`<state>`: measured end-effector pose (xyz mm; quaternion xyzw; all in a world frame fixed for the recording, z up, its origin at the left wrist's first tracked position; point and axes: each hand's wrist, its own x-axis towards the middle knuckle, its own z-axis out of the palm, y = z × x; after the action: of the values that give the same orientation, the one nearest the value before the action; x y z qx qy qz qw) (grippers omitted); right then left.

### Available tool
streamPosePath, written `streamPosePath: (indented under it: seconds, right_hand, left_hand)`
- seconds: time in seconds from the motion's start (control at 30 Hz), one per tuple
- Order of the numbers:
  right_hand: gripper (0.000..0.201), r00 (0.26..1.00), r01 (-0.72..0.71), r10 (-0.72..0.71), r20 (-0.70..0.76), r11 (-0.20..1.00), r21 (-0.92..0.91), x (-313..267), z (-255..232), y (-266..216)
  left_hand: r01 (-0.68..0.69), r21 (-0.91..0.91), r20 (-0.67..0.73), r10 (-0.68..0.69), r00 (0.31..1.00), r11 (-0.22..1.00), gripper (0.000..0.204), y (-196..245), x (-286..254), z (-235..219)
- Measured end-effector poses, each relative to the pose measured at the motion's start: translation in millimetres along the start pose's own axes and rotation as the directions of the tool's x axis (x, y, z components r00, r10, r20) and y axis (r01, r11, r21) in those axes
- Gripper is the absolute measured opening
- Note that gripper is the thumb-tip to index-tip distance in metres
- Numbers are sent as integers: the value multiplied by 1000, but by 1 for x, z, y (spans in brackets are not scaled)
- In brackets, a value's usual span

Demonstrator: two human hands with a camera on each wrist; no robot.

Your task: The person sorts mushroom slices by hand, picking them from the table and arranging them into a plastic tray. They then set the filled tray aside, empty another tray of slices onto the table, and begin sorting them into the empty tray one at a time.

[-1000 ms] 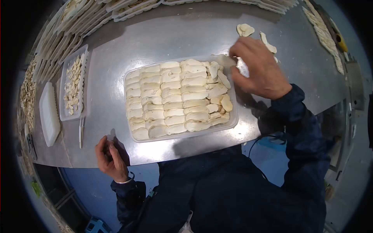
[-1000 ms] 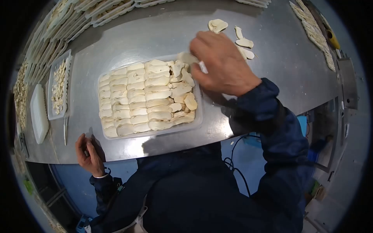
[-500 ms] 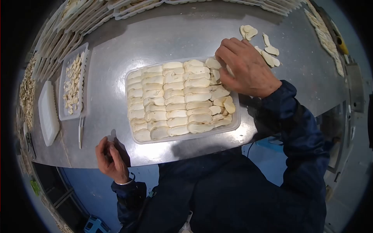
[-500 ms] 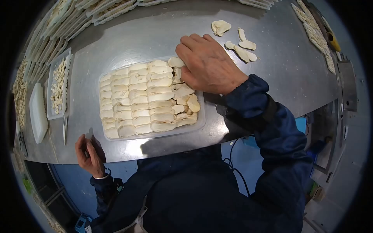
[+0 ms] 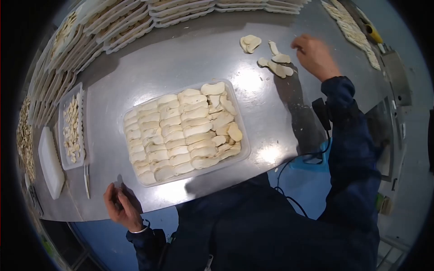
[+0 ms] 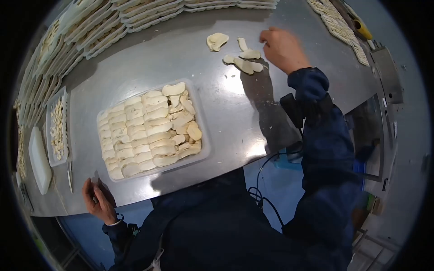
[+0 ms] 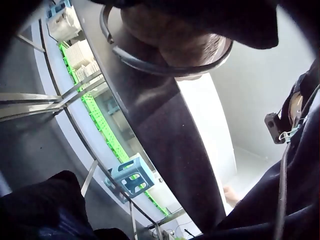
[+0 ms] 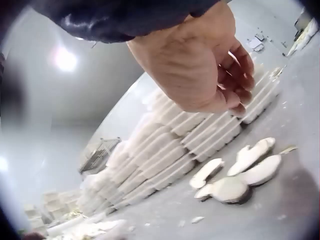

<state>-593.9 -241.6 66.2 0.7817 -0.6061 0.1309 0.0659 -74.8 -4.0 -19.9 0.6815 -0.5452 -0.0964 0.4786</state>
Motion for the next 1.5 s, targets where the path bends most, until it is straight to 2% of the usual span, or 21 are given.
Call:
streamPosePath:
  seconds: [0.07,0.1,0.2,0.23,0.33,0.43,0.53,0.57,0.63,0.73,0.83,0.93,0.97,1.07,1.1,1.2,1.23,1.33,1.47,1.5]
  right_hand:
    - [19,998,50,-54,42,995,85,8,10,-7]
    - [22,1000,-5,2,20,991,131,13,15,-12]
    - [33,937,-260,271,223,963,-78,30,19,-28]
    - [38,936,-227,244,255,969,-94,33,26,-22]
    - [34,957,-171,192,215,979,-114,33,32,-19]
    - [30,964,-171,186,189,981,-92,28,33,-15]
    - [25,996,-54,61,72,995,-87,26,31,-21]
    - [24,999,46,-46,0,999,-14,28,33,-26]
    - [21,957,256,-235,-169,960,111,32,37,-40]
    - [25,967,254,-253,-30,966,37,41,48,-38]
    - [13,978,201,-203,43,979,38,43,46,-30]
    - [10,977,34,-63,204,989,142,32,28,-18]
    - [7,978,-5,-36,207,981,195,29,24,-12]
    - [9,990,-110,114,81,992,-54,25,26,1]
    - [17,997,-78,78,4,995,-58,27,26,-2]
    - [29,993,114,-118,17,982,152,39,32,-23]
    - [36,972,226,-233,13,956,189,46,38,-27]
    - [36,946,302,-314,73,942,147,60,52,-30]
    - [30,966,203,-218,142,973,113,61,46,-37]
    - [29,972,195,-207,112,975,106,60,43,-35]
  left_hand:
    - [-5,7,-11,5,1000,1000,24,1,-1,2]
    - [-14,41,-17,14,1000,999,24,7,1,3]
    - [-31,70,-34,34,999,997,23,6,1,3]
    - [-33,66,-37,36,999,997,23,5,1,3]
    - [-59,55,-29,61,998,997,23,6,2,4]
    - [-18,4,-38,18,999,1000,23,2,1,5]
    - [-5,16,-25,6,1000,1000,23,2,1,3]
    - [-2,9,-21,2,1000,1000,23,2,0,3]
    - [1,-3,-15,-1,1000,1000,23,2,0,2]
    - [-12,26,-17,13,1000,1000,23,3,0,2]
    - [7,22,-21,-6,1000,1000,23,2,-1,1]
    - [-4,3,-22,4,1000,1000,23,2,-1,2]
    - [0,-3,-19,0,1000,1000,23,2,0,3]
    - [2,-7,-11,-2,1000,1000,23,4,1,2]
    - [-4,-1,-10,4,1000,1000,23,4,1,2]
    - [-12,20,-15,12,1000,1000,23,5,1,2]
    - [-12,29,-15,13,1000,999,23,5,1,2]
    - [8,18,8,-8,1000,1000,24,0,-1,-1]
    - [-1,20,4,1,1000,1000,24,1,-1,0]
    - [-11,27,-8,11,1000,1000,23,4,1,2]
